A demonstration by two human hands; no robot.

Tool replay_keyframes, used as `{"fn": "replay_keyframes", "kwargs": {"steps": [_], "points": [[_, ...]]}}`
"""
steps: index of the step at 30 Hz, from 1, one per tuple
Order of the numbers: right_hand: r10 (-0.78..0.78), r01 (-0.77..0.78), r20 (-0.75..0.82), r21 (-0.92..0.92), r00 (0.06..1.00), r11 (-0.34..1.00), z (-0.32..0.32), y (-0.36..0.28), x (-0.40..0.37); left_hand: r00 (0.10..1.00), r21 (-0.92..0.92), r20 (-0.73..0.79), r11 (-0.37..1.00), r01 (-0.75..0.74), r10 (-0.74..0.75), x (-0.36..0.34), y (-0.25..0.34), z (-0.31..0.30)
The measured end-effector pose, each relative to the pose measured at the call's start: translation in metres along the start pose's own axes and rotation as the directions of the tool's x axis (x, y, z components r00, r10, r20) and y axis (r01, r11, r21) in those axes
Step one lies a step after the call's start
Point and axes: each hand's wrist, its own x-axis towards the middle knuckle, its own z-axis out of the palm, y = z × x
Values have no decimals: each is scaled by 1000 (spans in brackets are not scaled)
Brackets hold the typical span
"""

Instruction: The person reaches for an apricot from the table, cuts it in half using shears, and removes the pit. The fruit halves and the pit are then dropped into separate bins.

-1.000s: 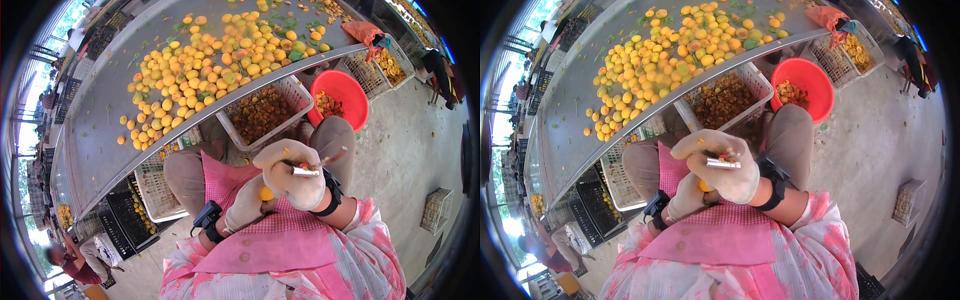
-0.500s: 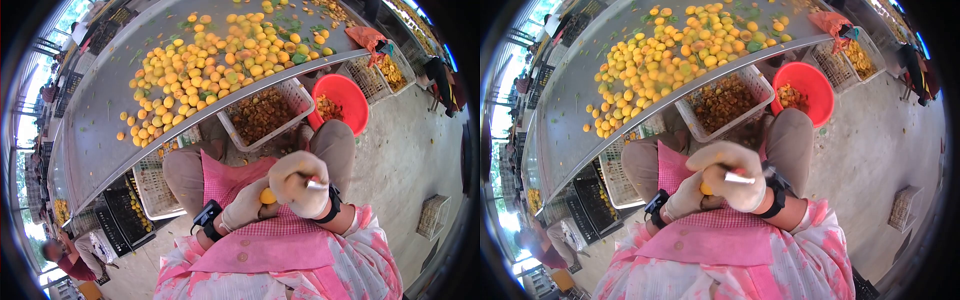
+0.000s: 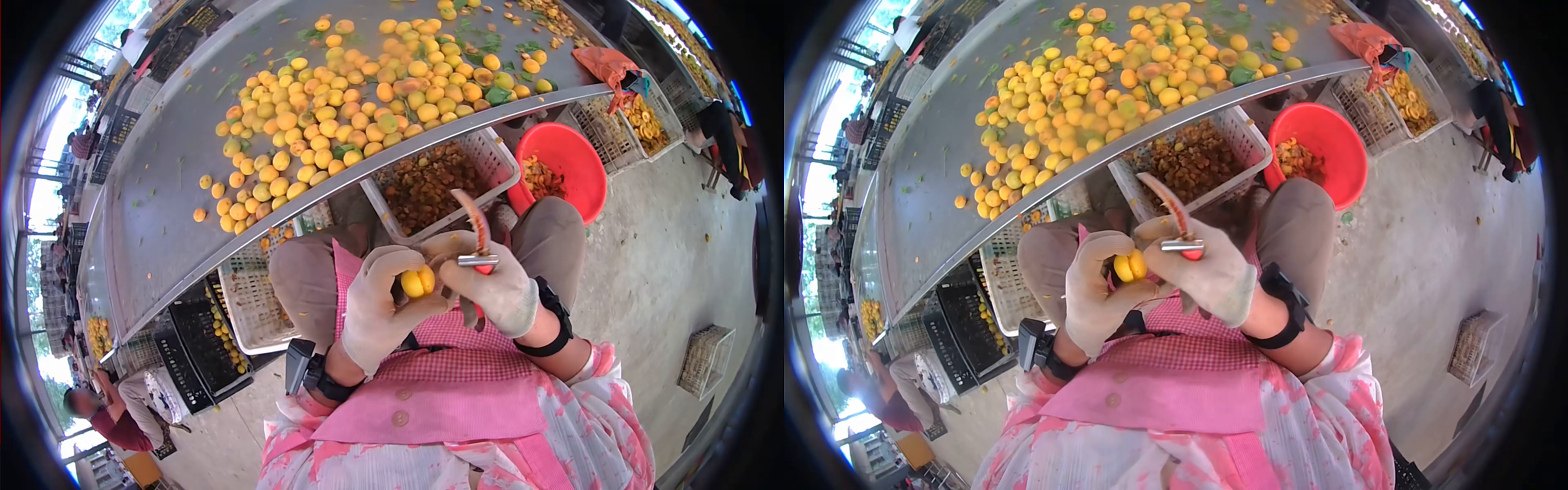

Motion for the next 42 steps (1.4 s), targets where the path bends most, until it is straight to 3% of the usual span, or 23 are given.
{"fn": "replay_keyframes", "kwargs": {"steps": [2, 5, 7, 11, 17, 24, 26, 27, 29, 30, 32, 33, 35, 37, 38, 39, 40, 41, 42], "points": [[16, -17, 82, 4, 997, 1000, 3, 2, 2, 989, 213, 10, 966, -149, 150, 6, 12, -3], [-104, 95, 92, 103, 990, 990, 11, 6, 4, 982, 245, -3, 952, -182, 188, 1, 10, 0], [86, -85, 129, -7, 988, 996, 8, 0, 2, 973, 319, 6, 921, -222, 233, 5, 12, 0], [21, -19, 100, -26, 995, 999, 11, 4, 0, 966, 483, 116, 836, -258, 231, 4, 10, -7], [51, -54, 125, 17, 991, 998, 14, 11, -1, 949, 445, 78, 841, -308, 306, -4, -2, -3], [-27, 25, 16, 91, 1000, 996, 25, 22, -5, 950, 327, -28, 901, -286, 311, -6, -2, 8], [-58, 56, 19, 79, 998, 995, 25, 25, -4, 941, 143, -319, 987, -75, 118, -9, 1, 18], [-43, 42, 6, 104, 999, 994, 26, 28, -2, 941, 143, -317, 987, -74, 116, -11, 4, 18], [-29, 30, -6, 127, 1000, 991, 26, 27, 1, 957, -106, -270, 991, 84, -110, -10, 11, 18], [-24, 20, 26, 146, 999, 989, 25, 24, 1, 955, -106, -274, 991, 84, -110, -9, 11, 17], [-1, -14, 101, 154, 995, 988, 20, 17, 2, 869, -429, -331, 879, 208, -367, -6, 11, 15], [-4, -13, 110, 154, 994, 988, 19, 17, 3, 867, -424, -339, 882, 205, -364, -5, 10, 10], [25, -36, 49, 254, 999, 966, 18, 16, 6, 821, -262, -485, 946, 191, -301, -3, 8, -12], [35, -49, 59, 260, 998, 964, 16, 15, 9, 809, -207, -519, 959, 194, -276, -15, -22, -48], [33, -48, 59, 273, 998, 961, 15, 15, 11, 796, 119, -584, 953, 279, -160, -16, -24, -64], [32, -47, 57, 288, 998, 956, 15, 15, 12, 795, 426, -605, 832, 355, -30, -17, -25, -78], [40, -58, 74, 271, 996, 961, 14, 14, 12, 796, 430, -605, 830, 355, -27, -20, -28, -93], [39, -59, 78, 272, 996, 961, 14, 17, 13, 814, 687, -579, 569, 451, 54, -23, -32, -105], [-3, -19, 78, 281, 997, 959, 15, 23, 16, 841, 838, -529, 226, 496, 116, -25, -32, -111]]}}
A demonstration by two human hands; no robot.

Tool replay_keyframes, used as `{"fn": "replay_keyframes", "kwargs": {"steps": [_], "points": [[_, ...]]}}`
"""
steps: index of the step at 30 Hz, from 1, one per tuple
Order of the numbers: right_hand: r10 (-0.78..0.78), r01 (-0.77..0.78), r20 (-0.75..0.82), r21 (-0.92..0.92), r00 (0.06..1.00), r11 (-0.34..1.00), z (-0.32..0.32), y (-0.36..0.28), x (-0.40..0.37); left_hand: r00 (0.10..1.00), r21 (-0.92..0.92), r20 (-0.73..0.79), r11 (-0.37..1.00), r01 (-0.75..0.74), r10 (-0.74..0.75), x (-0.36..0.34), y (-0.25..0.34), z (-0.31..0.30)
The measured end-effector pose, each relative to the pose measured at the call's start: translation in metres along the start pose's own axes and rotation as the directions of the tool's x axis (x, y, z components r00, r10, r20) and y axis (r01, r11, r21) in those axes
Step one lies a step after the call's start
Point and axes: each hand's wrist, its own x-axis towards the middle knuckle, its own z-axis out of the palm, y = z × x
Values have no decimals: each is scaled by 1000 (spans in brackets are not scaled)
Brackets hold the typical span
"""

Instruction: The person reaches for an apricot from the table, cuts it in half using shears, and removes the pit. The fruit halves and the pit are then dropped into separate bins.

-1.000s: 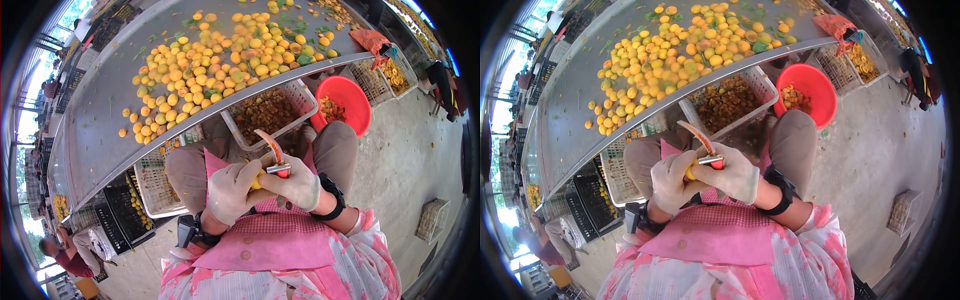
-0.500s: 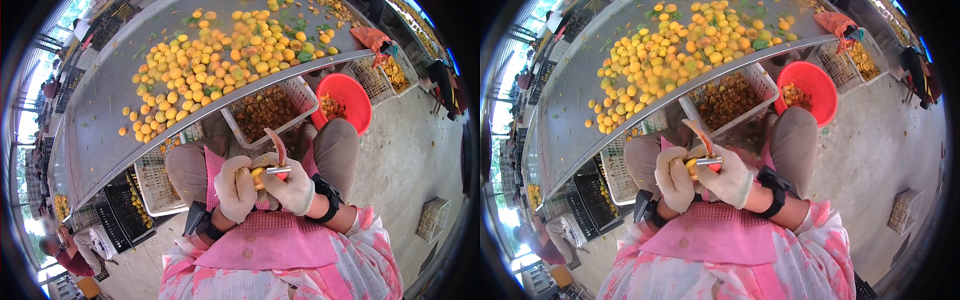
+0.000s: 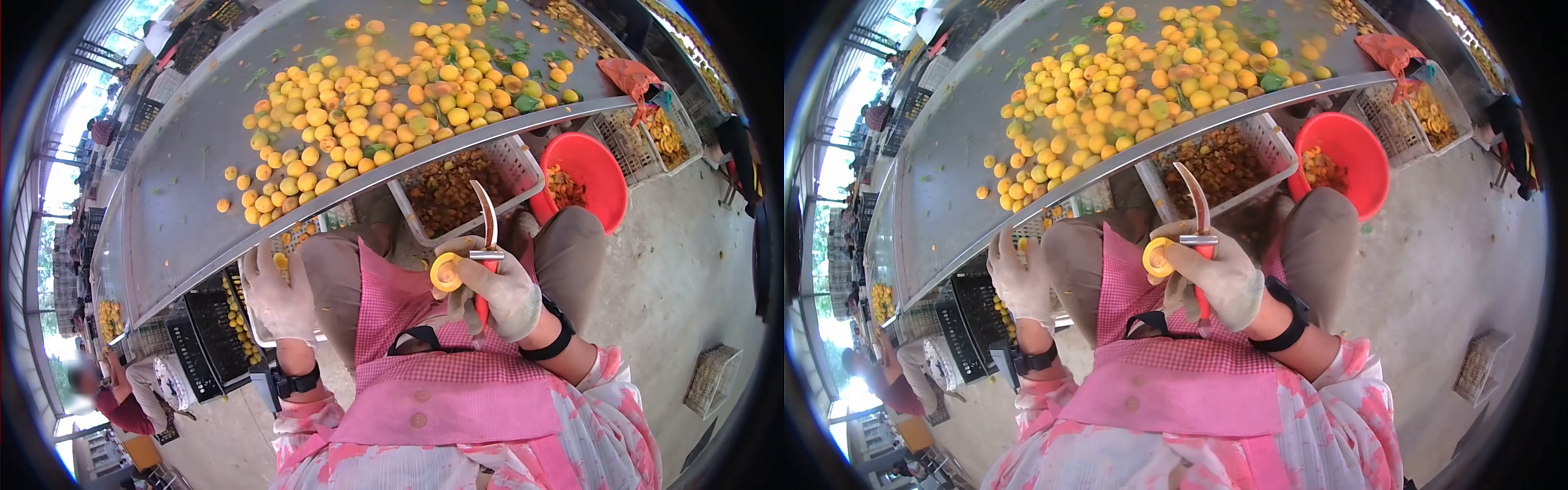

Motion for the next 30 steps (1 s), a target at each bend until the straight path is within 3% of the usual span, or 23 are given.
{"fn": "replay_keyframes", "kwargs": {"steps": [1, 2, 3, 4, 6, 8, 9, 11, 13, 15, 17, 19, 20, 22, 25, 30], "points": [[-39, 39, 13, 5, 999, 999, -1, 4, 2, 1000, 3, -4, 1000, 7, -7, -3, 1, -2], [-38, 38, 20, 1, 999, 999, -1, 5, 4, 975, -479, 168, 853, 209, -144, -8, 6, -4], [-47, 47, 48, -3, 998, 999, -1, 6, 4, 911, -791, 375, 453, 411, -171, -12, 12, -9], [-56, 57, 76, -8, 996, 998, -1, 6, 4, 918, -807, 396, 488, 334, 28, -12, 21, -22], [-91, 97, 75, -80, 993, 992, 5, 4, 3, 818, -885, 458, 94, 456, 348, -23, 51, -27], [-143, 150, 55, -165, 988, 975, 12, 3, -1, 691, -696, 563, -190, 693, 453, -32, 90, -39], [-146, 152, 50, -172, 988, 973, 12, 4, -2, 568, -606, 612, -135, 784, 550, -27, 95, -41], [-209, 210, 31, -237, 977, 949, 11, 7, -2, 509, -574, 690, -39, 818, 514, -29, 102, -37], [-184, 176, -13, -247, 983, 953, 8, 0, -4, 553, -607, 670, -62, 792, 495, -32, 108, -26], [-283, 225, -195, -272, 939, 936, 2, -2, -4, 600, -643, 650, -84, 762, 467, -31, 113, -22], [-443, 324, -274, -387, 854, 863, -4, -13, -2, 516, -548, 725, -72, 833, 455, -30, 115, -24], [-477, 398, -393, -269, 786, 877, -1, -19, -2, 483, -500, 727, -105, 860, 488, -29, 118, -26], [-474, 394, -394, -269, 788, 879, 0, -20, -4, 450, -453, 724, -133, 882, 523, -30, 120, -26], [-632, 618, -301, -151, 714, 771, 2, -24, -9, 443, -445, 707, -140, 885, 551, -34, 122, -22], [-703, 733, -275, 8, 656, 680, 10, -29, -12, 420, -415, 689, -154, 897, 591, -37, 123, -18], [-772, 790, -190, 35, 606, 612, 14, -25, -11, 405, -436, 687, -105, 894, 603, -35, 129, -24]]}}
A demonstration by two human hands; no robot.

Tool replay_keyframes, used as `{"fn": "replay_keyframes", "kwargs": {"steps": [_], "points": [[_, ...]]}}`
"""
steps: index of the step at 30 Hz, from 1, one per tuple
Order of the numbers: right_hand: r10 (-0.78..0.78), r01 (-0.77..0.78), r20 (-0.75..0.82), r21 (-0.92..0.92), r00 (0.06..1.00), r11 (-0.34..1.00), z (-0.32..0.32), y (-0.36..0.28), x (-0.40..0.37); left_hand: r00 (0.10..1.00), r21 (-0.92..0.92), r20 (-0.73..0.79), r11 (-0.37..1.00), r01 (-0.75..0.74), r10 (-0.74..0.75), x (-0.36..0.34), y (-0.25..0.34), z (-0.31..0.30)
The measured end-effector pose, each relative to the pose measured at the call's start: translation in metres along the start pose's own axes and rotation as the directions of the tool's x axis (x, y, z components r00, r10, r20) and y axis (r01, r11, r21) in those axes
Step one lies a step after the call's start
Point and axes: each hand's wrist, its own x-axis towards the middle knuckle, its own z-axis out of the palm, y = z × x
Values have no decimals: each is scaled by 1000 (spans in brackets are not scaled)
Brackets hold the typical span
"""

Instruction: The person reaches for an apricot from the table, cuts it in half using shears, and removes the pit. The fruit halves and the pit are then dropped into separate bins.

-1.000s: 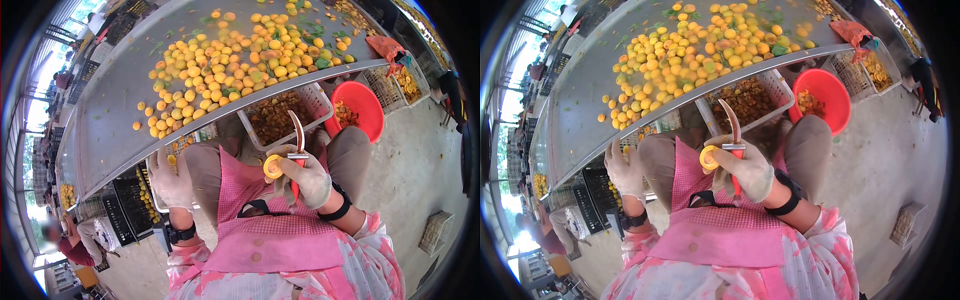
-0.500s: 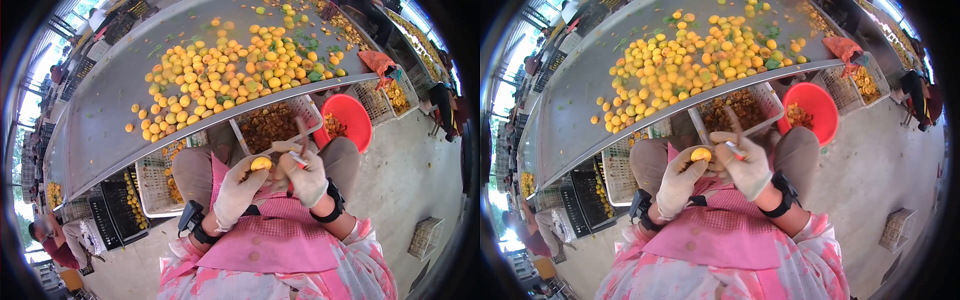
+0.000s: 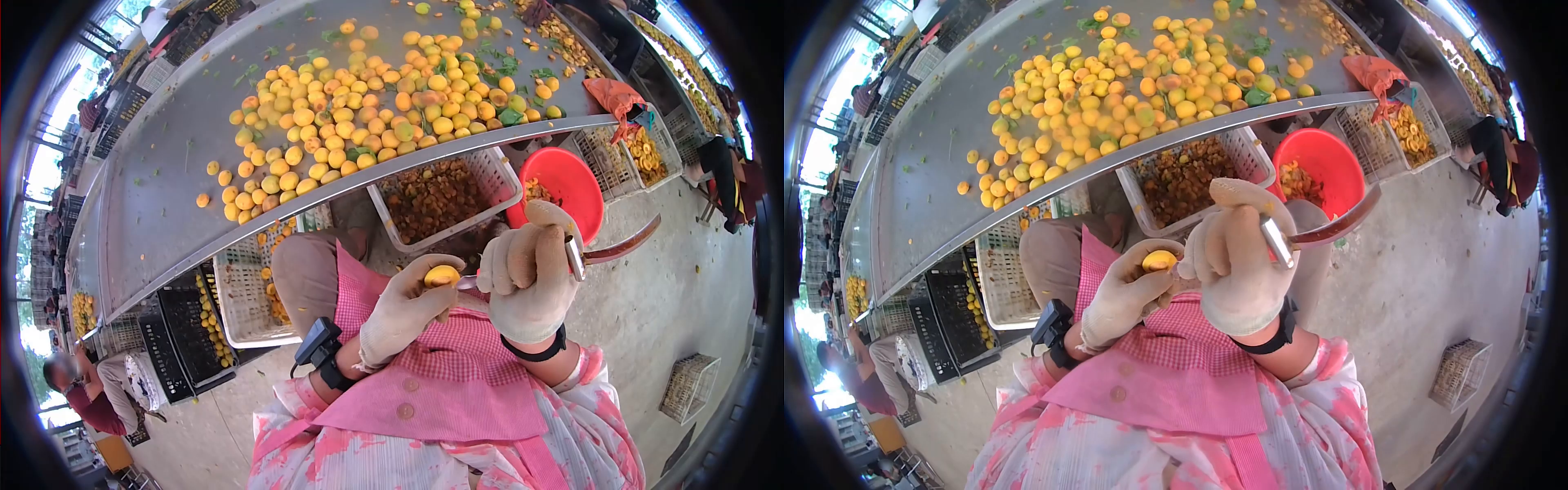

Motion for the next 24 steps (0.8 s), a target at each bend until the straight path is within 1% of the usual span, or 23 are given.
{"fn": "replay_keyframes", "kwargs": {"steps": [3, 5, 6, 8, 12, 14, 15, 17, 18, 19, 21, 22, 24], "points": [[-38, 38, 22, 0, 999, 999, 3, 0, 0, 999, 34, -10, 999, -31, 31, 1, -1, 2], [-68, 70, 38, -53, 997, 996, 1, 1, -1, 998, 199, -41, 979, -37, 46, 2, -5, 1], [-66, 68, 39, -54, 997, 996, 1, 2, -1, 998, 197, -42, 980, -37, 46, 3, -6, 2], [-138, 139, 120, -2, 983, 990, 1, 7, -1, 994, 357, -49, 931, -78, 102, 3, -7, 4], [-126, 129, 155, -9, 980, 992, -2, 12, -4, 993, 375, -87, 926, -36, 73, 1, -5, 9], [-192, 186, 210, 45, 959, 981, -2, 15, -4, 989, 390, -107, 919, -52, 101, 2, -8, 8], [-189, 184, 213, 44, 959, 982, -3, 16, -7, 989, 388, -109, 920, -52, 102, 3, -11, 8], [-169, 177, 198, -19, 965, 984, -5, 17, -16, 964, 398, -179, 911, -110, 195, 4, -19, 11], [-217, 233, 243, -36, 945, 972, -8, 18, -16, 964, 395, -182, 912, -111, 196, 4, -20, 12], [-215, 230, 247, -35, 945, 972, -10, 19, -18, 959, 390, -199, 914, -114, 204, 4, -20, 13], [-133, 133, 222, 17, 966, 991, -16, 22, -25, 953, 383, -218, 916, -116, 212, 4, -21, 15], [-131, 131, 224, 17, 966, 991, -25, 25, -28, 951, 402, -228, 909, -105, 211, 4, -22, 15], [-95, 145, 250, -193, 964, 970, -41, 30, -31, 948, 419, -239, 903, -95, 211, 4, -23, 15]]}}
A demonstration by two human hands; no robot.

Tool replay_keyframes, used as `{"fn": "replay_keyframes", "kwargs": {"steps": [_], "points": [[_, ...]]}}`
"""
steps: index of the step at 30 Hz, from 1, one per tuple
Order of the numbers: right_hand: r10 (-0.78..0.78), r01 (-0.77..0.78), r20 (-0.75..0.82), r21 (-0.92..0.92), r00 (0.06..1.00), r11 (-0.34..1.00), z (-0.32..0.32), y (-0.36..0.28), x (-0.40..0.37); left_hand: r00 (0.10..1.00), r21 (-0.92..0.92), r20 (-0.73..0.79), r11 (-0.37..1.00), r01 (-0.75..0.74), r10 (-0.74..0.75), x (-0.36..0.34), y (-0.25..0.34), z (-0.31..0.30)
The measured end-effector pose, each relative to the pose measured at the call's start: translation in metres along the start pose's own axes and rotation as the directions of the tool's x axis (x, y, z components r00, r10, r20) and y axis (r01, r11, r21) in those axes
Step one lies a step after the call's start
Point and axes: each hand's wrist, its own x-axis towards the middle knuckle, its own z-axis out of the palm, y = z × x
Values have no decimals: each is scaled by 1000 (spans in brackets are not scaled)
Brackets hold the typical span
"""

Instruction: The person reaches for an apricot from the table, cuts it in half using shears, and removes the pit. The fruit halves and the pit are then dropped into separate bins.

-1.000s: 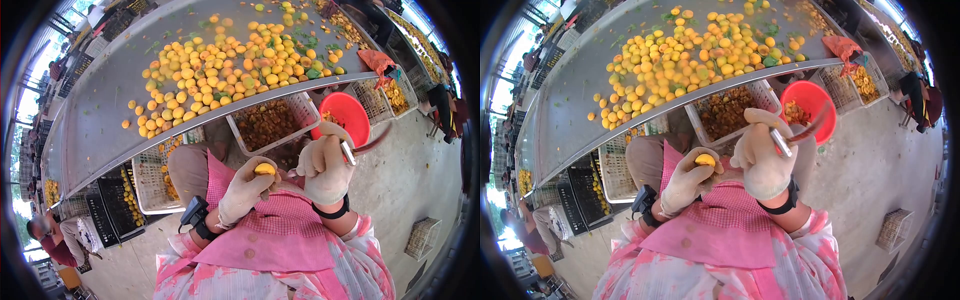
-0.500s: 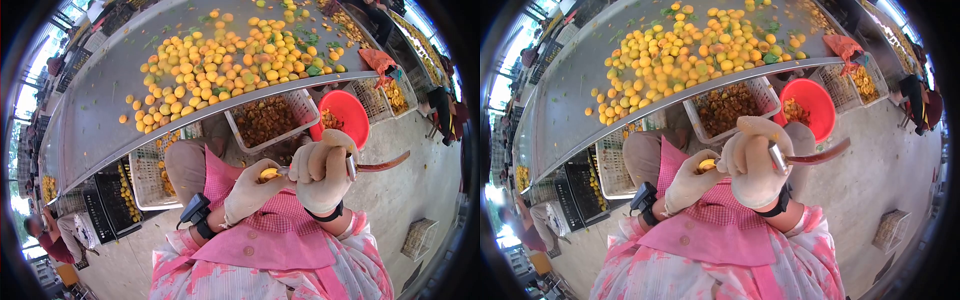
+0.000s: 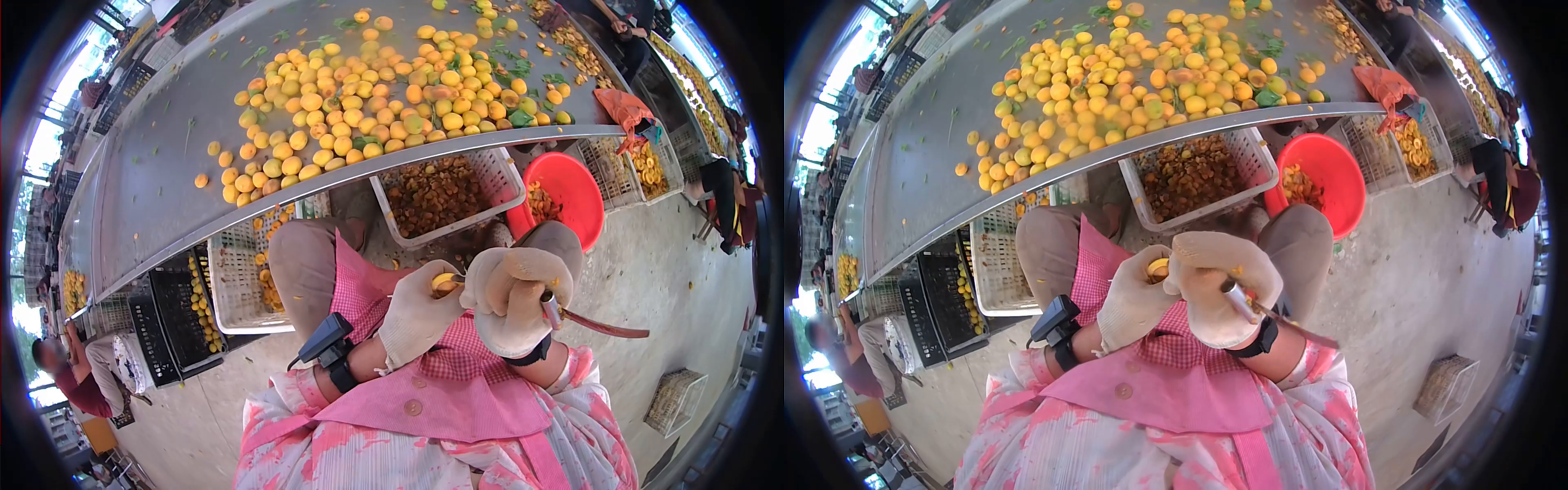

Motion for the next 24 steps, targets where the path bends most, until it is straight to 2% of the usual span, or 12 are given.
{"fn": "replay_keyframes", "kwargs": {"steps": [1, 3, 4, 6, 8, 10, 12, 17, 19, 21, 24], "points": [[1, -1, 2, 0, 1000, 1000, -1, 0, -1, 999, 3, 12, 1000, 30, -30, 0, -1, 0], [80, -85, -40, -142, 996, 986, 3, -4, 1, 998, 4, 20, 998, 61, -61, 0, -1, -1], [82, -87, -39, -141, 996, 986, 6, -5, 5, 996, 31, 35, 996, 78, -79, -1, -1, -3], [87, -86, -7, -251, 996, 964, 9, -8, 12, 994, 58, 51, 994, 97, -100, -2, -3, -2], [129, -115, 28, -295, 991, 949, 9, -12, 14, 999, -3, -31, 999, -39, 39, -2, -9, 1], [172, -143, 59, -335, 983, 931, 12, -13, 18, 1000, 27, -14, 999, -18, 18, -3, -6, -1], [236, -238, 35, 111, 971, 965, 19, -11, 29, 1000, 56, 5, 998, 1, -1, -4, -5, -3], [315, -316, 42, 241, 948, 918, 20, -11, 36, 997, 36, 78, 999, -23, 20, -6, -7, -2], [392, -360, -14, 369, 920, 857, 20, -12, 38, 995, 38, 99, 999, -23, 19, -5, -6, -2], [368, -337, -7, 383, 930, 860, 18, -8, 39, 993, 41, 121, 999, -24, 19, -5, -5, -3], [420, -361, -19, 479, 907, 800, 14, -6, 38, 987, 144, 162, 989, -31, 7, -6, -3, -5]]}}
